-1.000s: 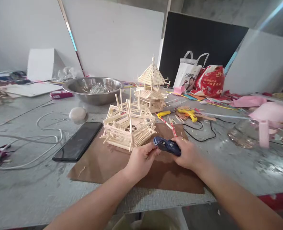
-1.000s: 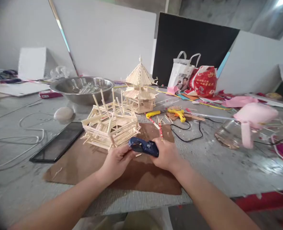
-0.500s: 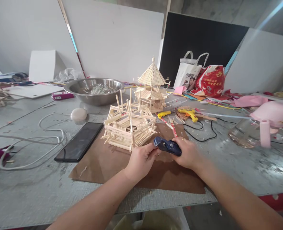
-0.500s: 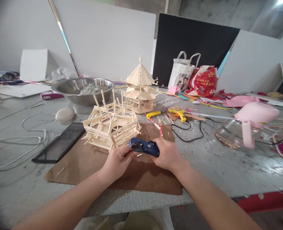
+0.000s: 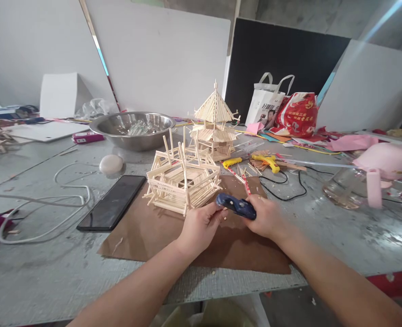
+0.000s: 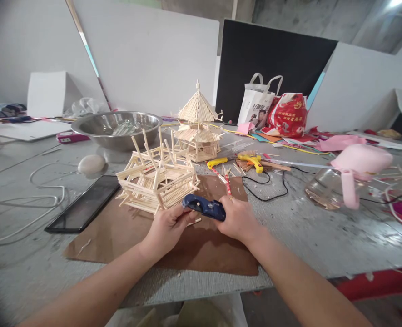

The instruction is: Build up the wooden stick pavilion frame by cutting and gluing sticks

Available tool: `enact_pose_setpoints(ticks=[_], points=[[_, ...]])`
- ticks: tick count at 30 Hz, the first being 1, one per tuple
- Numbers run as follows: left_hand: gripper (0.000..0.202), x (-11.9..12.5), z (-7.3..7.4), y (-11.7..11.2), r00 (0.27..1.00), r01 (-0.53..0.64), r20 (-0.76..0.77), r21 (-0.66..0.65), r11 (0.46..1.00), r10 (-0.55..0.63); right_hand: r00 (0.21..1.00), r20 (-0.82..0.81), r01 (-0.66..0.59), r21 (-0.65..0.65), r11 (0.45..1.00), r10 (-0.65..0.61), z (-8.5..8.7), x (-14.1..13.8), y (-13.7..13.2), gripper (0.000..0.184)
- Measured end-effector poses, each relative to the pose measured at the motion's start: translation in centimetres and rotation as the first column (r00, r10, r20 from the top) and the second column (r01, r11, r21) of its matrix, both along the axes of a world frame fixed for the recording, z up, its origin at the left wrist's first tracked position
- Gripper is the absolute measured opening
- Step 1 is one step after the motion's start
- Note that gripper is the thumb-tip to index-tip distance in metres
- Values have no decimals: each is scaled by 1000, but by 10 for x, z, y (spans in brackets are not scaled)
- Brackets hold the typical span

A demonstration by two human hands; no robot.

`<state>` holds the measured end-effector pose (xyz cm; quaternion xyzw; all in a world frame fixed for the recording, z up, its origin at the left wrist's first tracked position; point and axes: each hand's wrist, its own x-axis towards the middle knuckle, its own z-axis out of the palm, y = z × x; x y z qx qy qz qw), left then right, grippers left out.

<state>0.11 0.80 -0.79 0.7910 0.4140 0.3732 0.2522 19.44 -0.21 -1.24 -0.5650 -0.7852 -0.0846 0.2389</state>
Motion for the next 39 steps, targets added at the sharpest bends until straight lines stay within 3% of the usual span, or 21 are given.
enact_pose_setpoints(ticks=[3,8,14,18,25,32,35,39], points=[[19,0,1,-1,1000,-11,9,-32,999,11,999,3,48,32,998,-48,2,0,0,19],[21,0,3,-2,998,27,52,-122,992,-21,991,21,134,71,988,-136,4,3,6,34],[28,2,11,-3,982,138,158,-257,956,-99,999,-24,32,70,997,-30,5,9,11,40],[29,1,15,-5,978,131,191,-251,959,-84,1000,-2,27,26,999,-27,9,12,13,45],[20,-3,25,-15,985,59,170,-121,991,-38,991,131,9,-95,995,3,5,15,18,65],[14,-12,52,-29,1000,-28,-5,203,979,30,975,219,-6,-140,990,37,-13,15,20,68],[14,-21,63,-29,987,-61,-118,363,930,111,983,170,-53,-64,997,63,-7,14,17,54],[19,-31,76,-19,936,-114,-235,503,857,263,979,26,-201,229,953,201,30,3,5,17]])
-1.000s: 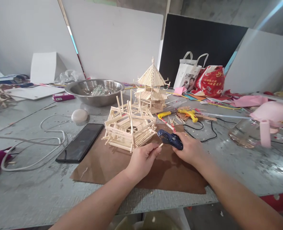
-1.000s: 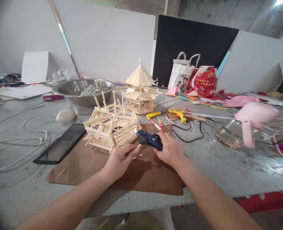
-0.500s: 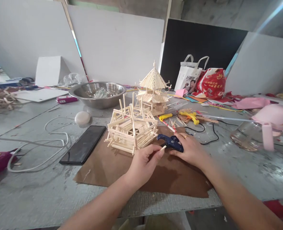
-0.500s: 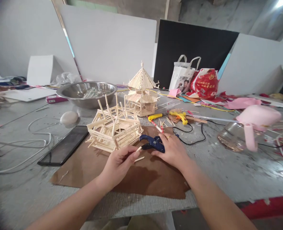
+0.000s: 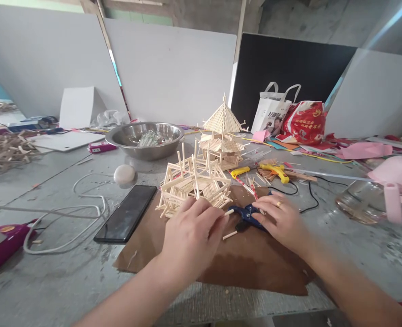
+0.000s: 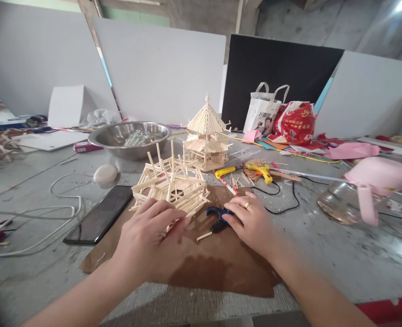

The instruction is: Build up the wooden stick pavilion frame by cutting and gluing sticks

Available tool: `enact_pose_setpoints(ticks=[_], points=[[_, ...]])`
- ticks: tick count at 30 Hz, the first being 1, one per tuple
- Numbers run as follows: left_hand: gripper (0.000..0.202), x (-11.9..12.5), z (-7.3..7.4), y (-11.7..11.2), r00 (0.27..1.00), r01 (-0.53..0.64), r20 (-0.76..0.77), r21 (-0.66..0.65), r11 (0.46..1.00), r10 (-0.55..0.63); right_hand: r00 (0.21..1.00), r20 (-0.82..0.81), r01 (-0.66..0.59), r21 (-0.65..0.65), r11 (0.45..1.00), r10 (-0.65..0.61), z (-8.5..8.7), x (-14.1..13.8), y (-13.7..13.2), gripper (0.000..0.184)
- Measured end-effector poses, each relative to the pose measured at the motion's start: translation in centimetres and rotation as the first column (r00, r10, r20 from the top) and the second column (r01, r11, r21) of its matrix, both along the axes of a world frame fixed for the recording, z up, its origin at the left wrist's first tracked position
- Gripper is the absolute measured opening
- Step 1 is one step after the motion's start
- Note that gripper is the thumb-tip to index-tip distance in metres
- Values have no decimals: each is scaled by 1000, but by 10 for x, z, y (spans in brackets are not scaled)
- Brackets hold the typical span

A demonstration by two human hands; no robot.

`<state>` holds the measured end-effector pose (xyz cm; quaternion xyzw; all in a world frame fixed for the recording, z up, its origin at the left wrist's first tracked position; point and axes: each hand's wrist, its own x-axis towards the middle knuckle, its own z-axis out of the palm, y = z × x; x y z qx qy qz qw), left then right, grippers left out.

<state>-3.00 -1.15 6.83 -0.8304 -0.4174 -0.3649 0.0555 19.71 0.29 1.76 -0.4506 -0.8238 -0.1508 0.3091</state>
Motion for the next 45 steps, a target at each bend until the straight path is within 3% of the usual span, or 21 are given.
enact_pose_setpoints(ticks=[4,9,17,28,33,37,42,45], points=[[24,-3,8,11,992,-66,-106,86,994,75,992,35,-122,177,977,118,41,-24,-7,12],[21,-7,8,21,982,-61,-176,48,997,69,964,234,-180,226,957,126,59,-56,4,19],[18,-17,9,38,985,-24,-172,-75,997,11,960,244,-208,281,937,140,60,-73,26,16],[21,-29,12,55,987,13,-157,-103,995,-29,972,198,-172,221,960,128,55,-69,48,11],[22,-31,10,59,984,21,-175,-72,997,-33,969,210,-178,234,956,129,56,-75,49,17],[22,-32,8,60,983,18,-180,-70,997,-31,965,236,-176,255,951,115,58,-81,50,11],[18,-43,11,64,967,-109,-243,-125,986,76,959,268,-171,297,939,90,53,-82,56,11],[18,-52,16,67,936,-231,-315,-216,949,156,959,271,-175,321,931,87,50,-82,60,11]])
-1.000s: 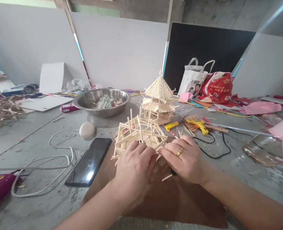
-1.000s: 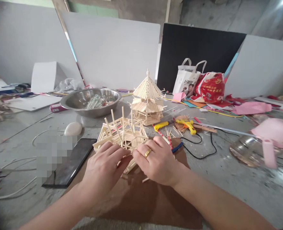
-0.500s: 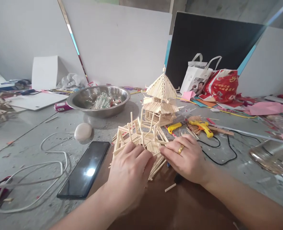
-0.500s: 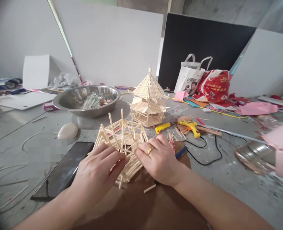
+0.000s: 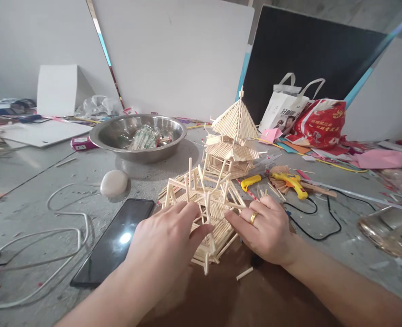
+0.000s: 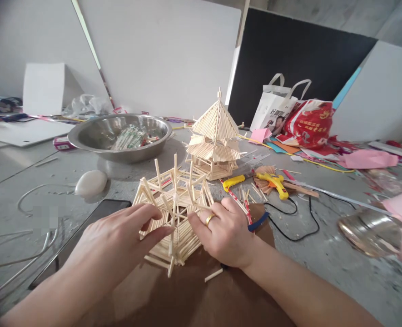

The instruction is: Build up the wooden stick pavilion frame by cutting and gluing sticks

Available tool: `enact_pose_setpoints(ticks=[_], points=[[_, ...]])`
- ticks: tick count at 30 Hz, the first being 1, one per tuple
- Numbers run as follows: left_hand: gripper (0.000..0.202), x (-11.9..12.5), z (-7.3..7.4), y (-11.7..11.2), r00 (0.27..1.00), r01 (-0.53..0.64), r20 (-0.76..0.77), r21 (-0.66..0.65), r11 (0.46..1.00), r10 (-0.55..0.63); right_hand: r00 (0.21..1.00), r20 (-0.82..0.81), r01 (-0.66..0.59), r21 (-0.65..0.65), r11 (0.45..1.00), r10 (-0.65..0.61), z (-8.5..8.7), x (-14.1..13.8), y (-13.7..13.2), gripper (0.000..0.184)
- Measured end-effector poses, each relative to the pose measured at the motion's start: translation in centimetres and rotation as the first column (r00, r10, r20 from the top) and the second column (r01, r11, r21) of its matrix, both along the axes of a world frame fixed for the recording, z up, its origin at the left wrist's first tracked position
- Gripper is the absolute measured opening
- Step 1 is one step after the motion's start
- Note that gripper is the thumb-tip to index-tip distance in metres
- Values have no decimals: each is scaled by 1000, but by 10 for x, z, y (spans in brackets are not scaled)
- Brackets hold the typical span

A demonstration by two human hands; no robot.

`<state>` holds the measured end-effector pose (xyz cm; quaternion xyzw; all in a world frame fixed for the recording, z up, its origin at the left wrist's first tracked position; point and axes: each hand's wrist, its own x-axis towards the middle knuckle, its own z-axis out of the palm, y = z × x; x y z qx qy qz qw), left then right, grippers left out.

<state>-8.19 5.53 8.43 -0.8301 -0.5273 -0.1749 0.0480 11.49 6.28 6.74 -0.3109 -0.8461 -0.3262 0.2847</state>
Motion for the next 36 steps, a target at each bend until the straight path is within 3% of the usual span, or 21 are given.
enact_pose_setpoints(ticks=[3,11,36], points=[[17,-3,3,2,1000,-21,4,-94,995,22,1000,-21,-4,5,1000,4,-2,-1,3,10],[16,2,3,4,991,109,98,-218,970,-90,999,-30,-23,-8,1000,22,-7,-4,9,14],[28,2,2,1,993,107,-18,-287,952,-117,999,-30,24,-34,999,-25,-9,-8,8,7]])
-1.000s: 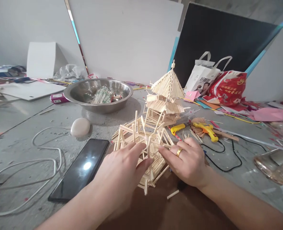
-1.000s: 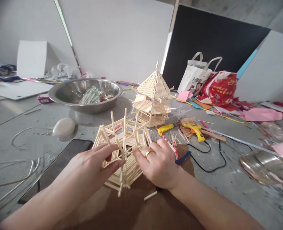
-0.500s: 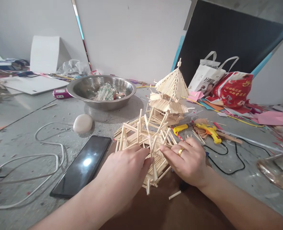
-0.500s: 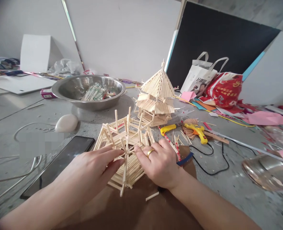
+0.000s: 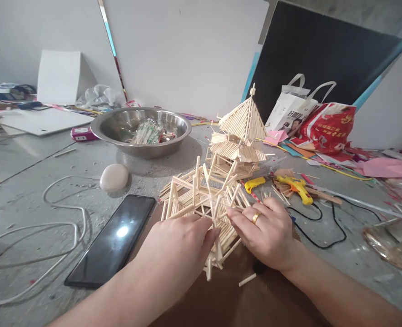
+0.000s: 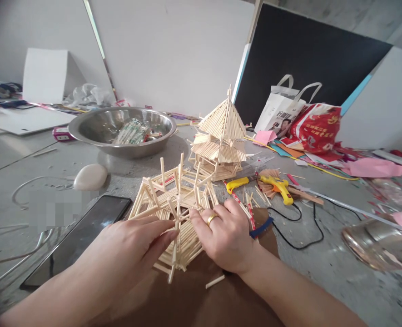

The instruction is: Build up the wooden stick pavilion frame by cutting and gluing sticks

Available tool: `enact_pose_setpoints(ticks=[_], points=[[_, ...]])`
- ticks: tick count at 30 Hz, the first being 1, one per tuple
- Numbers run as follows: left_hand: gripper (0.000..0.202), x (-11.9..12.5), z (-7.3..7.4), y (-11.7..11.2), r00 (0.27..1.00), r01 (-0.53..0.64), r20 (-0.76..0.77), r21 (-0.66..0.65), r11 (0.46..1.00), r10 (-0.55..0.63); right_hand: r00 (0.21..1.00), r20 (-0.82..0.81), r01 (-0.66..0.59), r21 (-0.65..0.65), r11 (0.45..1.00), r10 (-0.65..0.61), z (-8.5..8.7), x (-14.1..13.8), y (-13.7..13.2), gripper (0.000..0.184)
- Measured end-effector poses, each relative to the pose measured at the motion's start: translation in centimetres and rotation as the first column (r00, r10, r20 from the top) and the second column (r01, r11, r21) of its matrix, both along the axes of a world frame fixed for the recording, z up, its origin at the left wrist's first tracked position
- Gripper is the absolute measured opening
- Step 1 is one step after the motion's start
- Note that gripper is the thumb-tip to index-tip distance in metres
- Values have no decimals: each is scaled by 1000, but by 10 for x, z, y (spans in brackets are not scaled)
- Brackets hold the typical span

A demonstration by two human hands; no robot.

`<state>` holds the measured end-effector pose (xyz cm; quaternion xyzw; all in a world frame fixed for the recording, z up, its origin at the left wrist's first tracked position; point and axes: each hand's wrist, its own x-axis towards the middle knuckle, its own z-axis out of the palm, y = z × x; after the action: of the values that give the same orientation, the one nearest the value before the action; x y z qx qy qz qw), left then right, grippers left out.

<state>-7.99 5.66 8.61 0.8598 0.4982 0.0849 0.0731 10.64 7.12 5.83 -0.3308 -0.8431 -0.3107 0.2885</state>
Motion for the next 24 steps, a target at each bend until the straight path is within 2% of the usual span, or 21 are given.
enact_pose_setpoints(ticks=[10,15,24], points=[[31,4,4,-2,999,-38,-27,-24,999,37,1000,-17,14,-26,1000,-15,0,-3,-3,8],[30,6,7,-3,998,-50,-47,-43,998,48,998,-63,-19,-10,1000,18,-1,-4,-3,9],[28,7,5,-2,996,-47,-73,-7,999,47,996,-81,-39,0,999,38,-3,-4,-3,9]])
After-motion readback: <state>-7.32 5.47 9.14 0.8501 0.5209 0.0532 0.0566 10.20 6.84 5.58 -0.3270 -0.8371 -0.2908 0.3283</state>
